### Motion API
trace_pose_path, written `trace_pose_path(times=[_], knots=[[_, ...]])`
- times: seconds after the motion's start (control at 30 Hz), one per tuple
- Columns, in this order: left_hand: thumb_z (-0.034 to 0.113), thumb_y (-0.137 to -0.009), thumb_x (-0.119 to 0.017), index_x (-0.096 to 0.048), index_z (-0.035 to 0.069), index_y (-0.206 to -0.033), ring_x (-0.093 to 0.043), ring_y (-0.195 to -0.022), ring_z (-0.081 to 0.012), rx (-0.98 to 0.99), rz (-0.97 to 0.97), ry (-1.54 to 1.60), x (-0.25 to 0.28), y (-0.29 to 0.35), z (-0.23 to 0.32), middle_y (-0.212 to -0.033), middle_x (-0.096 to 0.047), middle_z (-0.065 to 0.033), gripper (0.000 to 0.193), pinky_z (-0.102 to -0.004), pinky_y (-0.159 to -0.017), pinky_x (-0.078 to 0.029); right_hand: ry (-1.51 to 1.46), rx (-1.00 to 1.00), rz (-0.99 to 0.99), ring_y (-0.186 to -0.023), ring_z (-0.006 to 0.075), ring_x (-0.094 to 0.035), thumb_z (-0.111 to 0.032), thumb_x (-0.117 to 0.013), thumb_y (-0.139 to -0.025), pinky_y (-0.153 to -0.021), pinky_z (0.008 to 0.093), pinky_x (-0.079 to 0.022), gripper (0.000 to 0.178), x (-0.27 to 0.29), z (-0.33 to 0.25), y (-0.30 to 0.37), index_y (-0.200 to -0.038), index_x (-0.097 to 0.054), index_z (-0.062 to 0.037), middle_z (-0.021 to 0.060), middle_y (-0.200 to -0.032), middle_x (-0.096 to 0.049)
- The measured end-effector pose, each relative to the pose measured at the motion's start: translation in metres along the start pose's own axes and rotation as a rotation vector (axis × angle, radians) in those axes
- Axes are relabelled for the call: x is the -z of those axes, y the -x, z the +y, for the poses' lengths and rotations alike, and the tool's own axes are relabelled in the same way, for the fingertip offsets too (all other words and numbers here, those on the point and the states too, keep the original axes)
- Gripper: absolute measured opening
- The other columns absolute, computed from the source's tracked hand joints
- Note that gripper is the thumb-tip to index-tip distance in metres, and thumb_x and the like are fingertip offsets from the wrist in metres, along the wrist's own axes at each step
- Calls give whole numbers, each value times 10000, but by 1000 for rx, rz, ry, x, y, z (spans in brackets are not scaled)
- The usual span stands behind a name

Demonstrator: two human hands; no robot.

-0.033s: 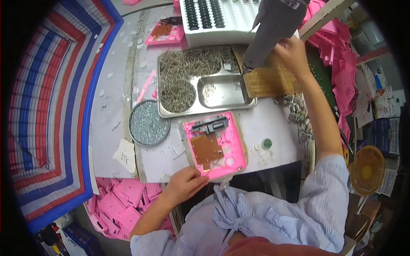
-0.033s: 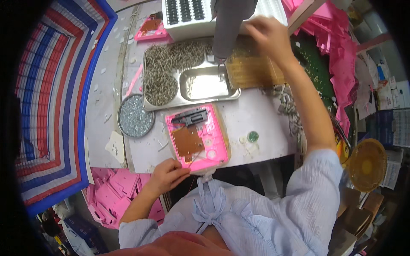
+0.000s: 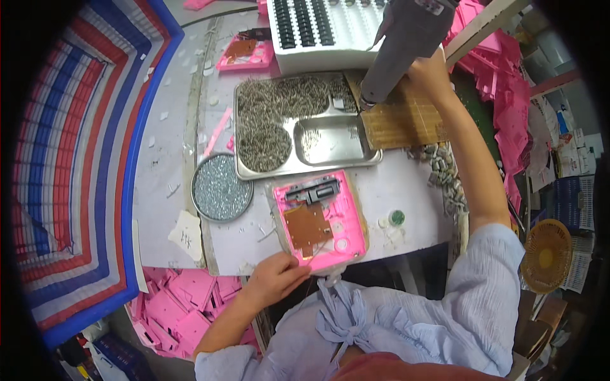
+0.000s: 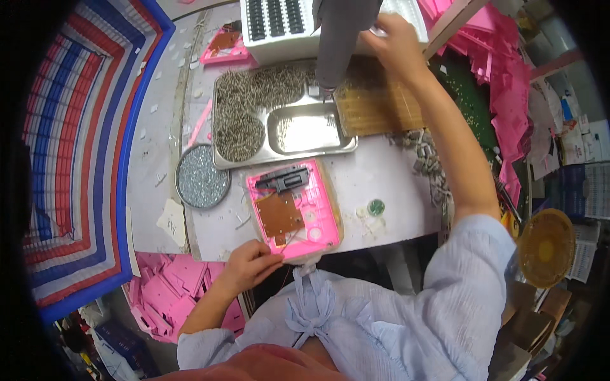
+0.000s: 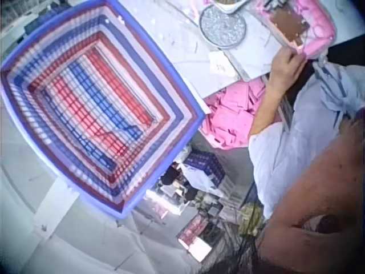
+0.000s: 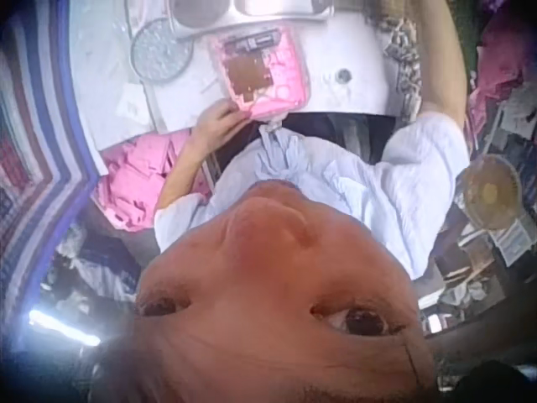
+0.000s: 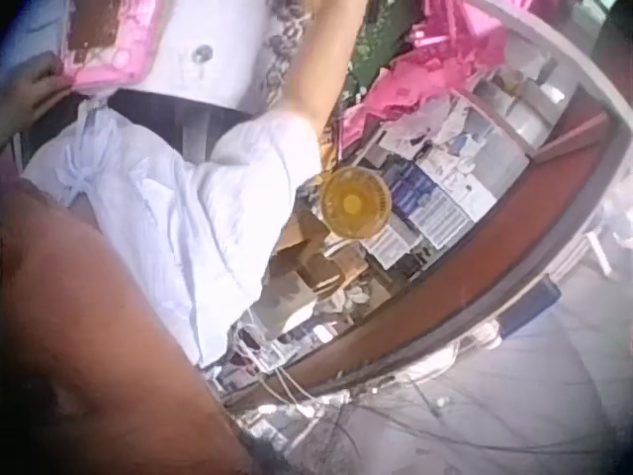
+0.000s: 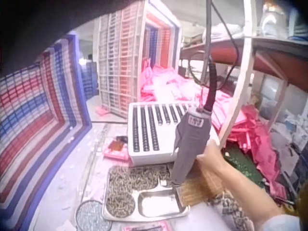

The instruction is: The recorder assembles components of a pink electronic toy, using a soldering iron to connect wires to a speaker and circuit board, and an electric screwdriver to fasten parts together.

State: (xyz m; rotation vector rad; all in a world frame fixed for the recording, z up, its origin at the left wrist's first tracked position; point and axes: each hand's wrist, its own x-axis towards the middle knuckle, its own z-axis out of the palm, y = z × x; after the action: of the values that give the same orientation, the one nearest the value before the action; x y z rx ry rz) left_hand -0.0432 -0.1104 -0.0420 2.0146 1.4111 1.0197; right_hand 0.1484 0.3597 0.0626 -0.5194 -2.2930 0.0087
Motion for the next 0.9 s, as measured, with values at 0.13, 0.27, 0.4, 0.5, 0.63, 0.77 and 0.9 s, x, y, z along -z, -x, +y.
trace_pose_path(times=[0.13, 0.27, 0.4, 0.5, 0.63, 0.77, 0.9], knots=[[133, -839, -810, -726, 91, -970, -598, -701, -268, 38, 6, 19, -2, 0, 0, -810, -594, -70, 161, -394, -581, -475, -1009, -391, -231, -795, 207, -652, -175, -760, -837, -730, 361, -538, 287, -71, 66, -83, -1066, -693, -15, 79, -835, -671], [141, -820, -826, -730, 106, -950, -591, -699, -260, 72, 28, -1, 0, 9, 3, -824, -595, -48, 165, -398, -587, -471, -288, -21, -352, -740, 192, -643, -263, -792, -837, -681, 354, -535, 287, -101, 16, -116, -1004, -729, -37, 75, -851, -691], [145, -804, -836, -732, 110, -959, -596, -706, -254, 71, 19, 25, -1, 7, 1, -828, -593, -43, 190, -397, -591, -472, -281, 121, -562, -758, 239, -664, -213, -809, -800, -687, 398, -523, 183, -73, -12, -106, -834, -735, -50, 112, -805, -692], [141, -791, -842, -740, 111, -962, -600, -711, -249, 51, 28, 18, -3, 6, -1, -828, -593, -42, 201, -394, -594, -475, -296, 174, -541, -754, 243, -669, -161, -808, -778, -680, 401, -524, 150, -70, -15, -101, -799, -727, -37, 108, -788, -694], [126, -771, -850, -748, 105, -948, -610, -711, -249, 81, 44, 8, -1, 2, 4, -823, -601, -49, 205, -385, -598, -486, -75, 492, -379, -846, 266, -644, -88, -736, -783, -763, 384, -519, 121, -68, -23, -98, -888, -699, -42, 90, -846, -657], [110, -760, -853, -750, 99, -934, -621, -712, -257, 87, 52, -8, -2, 0, 5, -818, -609, -61, 203, -383, -607, -500, -145, 189, -367, -803, 286, -680, -103, -680, -881, -740, 402, -540, 76, -68, -17, -79, -900, -684, -30, 120, -856, -699], [99, -761, -852, -740, 87, -931, -625, -718, -273, 102, 51, -18, -4, -1, 3, -823, -612, -81, 204, -381, -618, -505, -573, -406, 125, -838, 159, -690, -117, -693, -926, -756, 326, -549, 158, -69, 32, -40, -1049, -707, -19, 77, -922, -731]])
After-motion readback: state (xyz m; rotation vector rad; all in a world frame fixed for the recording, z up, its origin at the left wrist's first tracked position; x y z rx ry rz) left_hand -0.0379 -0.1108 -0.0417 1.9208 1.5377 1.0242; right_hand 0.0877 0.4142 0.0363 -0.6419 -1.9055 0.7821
